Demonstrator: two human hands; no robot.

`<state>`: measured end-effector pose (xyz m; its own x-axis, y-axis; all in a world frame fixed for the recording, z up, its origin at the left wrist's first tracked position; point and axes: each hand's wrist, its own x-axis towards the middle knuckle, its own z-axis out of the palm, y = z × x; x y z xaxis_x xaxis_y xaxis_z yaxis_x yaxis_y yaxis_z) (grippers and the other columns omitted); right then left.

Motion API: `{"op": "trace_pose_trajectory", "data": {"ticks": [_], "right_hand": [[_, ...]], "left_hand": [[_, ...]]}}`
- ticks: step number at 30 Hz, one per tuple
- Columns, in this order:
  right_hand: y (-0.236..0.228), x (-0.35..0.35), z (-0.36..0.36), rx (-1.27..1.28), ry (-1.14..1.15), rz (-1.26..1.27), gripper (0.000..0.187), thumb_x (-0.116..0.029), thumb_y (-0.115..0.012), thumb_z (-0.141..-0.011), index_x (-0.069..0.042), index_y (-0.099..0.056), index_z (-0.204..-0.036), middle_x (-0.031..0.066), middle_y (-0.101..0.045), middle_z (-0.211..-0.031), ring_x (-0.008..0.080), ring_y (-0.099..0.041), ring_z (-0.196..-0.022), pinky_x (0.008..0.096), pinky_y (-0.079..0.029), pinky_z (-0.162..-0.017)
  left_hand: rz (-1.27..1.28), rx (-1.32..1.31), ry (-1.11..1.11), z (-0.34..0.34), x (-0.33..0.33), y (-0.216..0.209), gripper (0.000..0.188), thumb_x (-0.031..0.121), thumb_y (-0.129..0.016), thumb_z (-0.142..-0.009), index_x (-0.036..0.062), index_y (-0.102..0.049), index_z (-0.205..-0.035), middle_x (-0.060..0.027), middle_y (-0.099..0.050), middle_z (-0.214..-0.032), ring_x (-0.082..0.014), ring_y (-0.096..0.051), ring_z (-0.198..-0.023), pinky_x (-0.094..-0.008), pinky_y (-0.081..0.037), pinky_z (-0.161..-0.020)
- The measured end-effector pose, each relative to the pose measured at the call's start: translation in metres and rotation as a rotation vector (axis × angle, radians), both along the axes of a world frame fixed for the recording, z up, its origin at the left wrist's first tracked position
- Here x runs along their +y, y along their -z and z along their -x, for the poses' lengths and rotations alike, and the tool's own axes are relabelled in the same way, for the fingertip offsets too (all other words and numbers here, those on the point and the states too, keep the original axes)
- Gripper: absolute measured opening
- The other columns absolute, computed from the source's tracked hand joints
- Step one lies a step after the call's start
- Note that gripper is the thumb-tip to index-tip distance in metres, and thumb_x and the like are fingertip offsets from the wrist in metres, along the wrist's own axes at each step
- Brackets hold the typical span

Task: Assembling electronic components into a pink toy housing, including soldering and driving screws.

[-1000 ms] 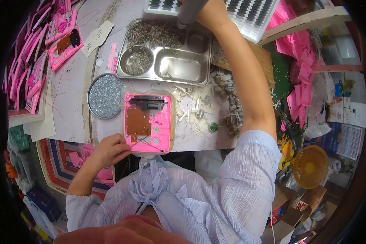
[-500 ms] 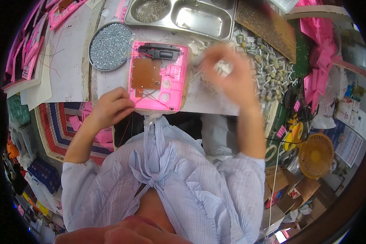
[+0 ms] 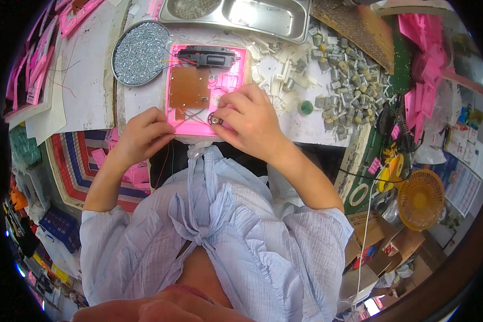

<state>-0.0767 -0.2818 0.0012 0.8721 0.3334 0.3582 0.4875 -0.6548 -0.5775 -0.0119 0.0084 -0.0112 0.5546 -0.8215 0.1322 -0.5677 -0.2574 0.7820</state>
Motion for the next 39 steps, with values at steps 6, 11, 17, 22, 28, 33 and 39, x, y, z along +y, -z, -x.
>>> {"op": "trace_pose_trajectory", "data": {"ticks": [6,11,17,22,28,33,39], "right_hand": [[-0.006,-0.054,0.002,0.006,0.205,0.056,0.017,-0.009,-0.079,-0.073,-0.01,-0.071,-0.088,0.0069,-0.068,-0.099,0.0295,-0.061,-0.09,0.0407,-0.051,-0.078],[-0.012,-0.125,-0.004,0.183,0.507,0.484,0.02,-0.009,-0.076,-0.077,-0.008,-0.074,-0.097,0.0095,-0.067,-0.097,0.0311,-0.06,-0.094,0.0414,-0.051,-0.08],[0.002,-0.131,-0.015,0.206,0.442,0.6,0.013,-0.009,-0.074,-0.072,-0.007,-0.071,-0.085,0.0088,-0.063,-0.09,0.0327,-0.059,-0.092,0.0436,-0.054,-0.078],[-0.014,-0.132,-0.017,0.187,0.496,0.568,0.02,-0.014,-0.075,-0.073,-0.006,-0.069,-0.09,0.011,-0.066,-0.094,0.0336,-0.061,-0.095,0.0443,-0.053,-0.08],[-0.033,-0.139,0.008,0.241,0.632,0.406,0.025,-0.015,-0.074,-0.08,-0.003,-0.07,-0.101,0.0143,-0.068,-0.094,0.0354,-0.063,-0.091,0.0456,-0.052,-0.081],[-0.042,-0.125,0.028,0.09,0.488,0.131,0.03,-0.007,-0.074,-0.08,-0.002,-0.072,-0.11,0.0142,-0.07,-0.092,0.0335,-0.065,-0.085,0.0411,-0.053,-0.077],[-0.042,-0.065,0.046,0.014,0.273,-0.301,0.036,-0.003,-0.084,-0.072,0.001,-0.074,-0.107,0.0137,-0.074,-0.09,0.0291,-0.068,-0.074,0.0361,-0.054,-0.068]], "left_hand": [[-0.054,-0.038,0.002,0.002,0.0,-0.009,0.02,0.004,-0.078,-0.08,0.0039,-0.066,-0.096,-0.0111,-0.059,-0.09,-0.0298,-0.063,-0.08,-0.0386,-0.053,-0.067],[-0.279,0.014,0.113,-0.013,-0.014,-0.049,0.02,0.006,-0.077,-0.08,0.0032,-0.066,-0.096,-0.0123,-0.06,-0.094,-0.0318,-0.065,-0.086,-0.041,-0.054,-0.074],[-0.101,-0.147,0.16,-0.078,-0.082,-0.079,0.016,0.011,-0.075,-0.084,0.0032,-0.069,-0.096,-0.0126,-0.064,-0.091,-0.0342,-0.065,-0.086,-0.0412,-0.052,-0.075],[-0.12,-0.453,-0.033,-0.154,-0.184,-0.032,0.012,0.014,-0.063,-0.094,0.0058,-0.071,-0.096,-0.0149,-0.069,-0.091,-0.0345,-0.068,-0.085,-0.0403,-0.053,-0.072],[-0.382,-0.755,0.084,-0.178,-0.275,0.015,0.012,0.012,-0.063,-0.085,0.0056,-0.071,-0.092,-0.0159,-0.072,-0.093,-0.0353,-0.071,-0.088,-0.0449,-0.058,-0.076],[-0.062,-0.718,-0.001,-0.16,-0.25,0.003,0.012,0.007,-0.066,-0.079,0.0033,-0.066,-0.091,-0.0144,-0.069,-0.083,-0.0352,-0.07,-0.086,-0.0438,-0.058,-0.076],[0.127,0.345,-0.113,-0.047,-0.138,-0.073,0.012,0.01,-0.071,-0.091,0.0019,-0.065,-0.098,-0.0058,-0.063,-0.08,-0.0133,-0.059,-0.065,-0.0277,-0.047,-0.06]]}}
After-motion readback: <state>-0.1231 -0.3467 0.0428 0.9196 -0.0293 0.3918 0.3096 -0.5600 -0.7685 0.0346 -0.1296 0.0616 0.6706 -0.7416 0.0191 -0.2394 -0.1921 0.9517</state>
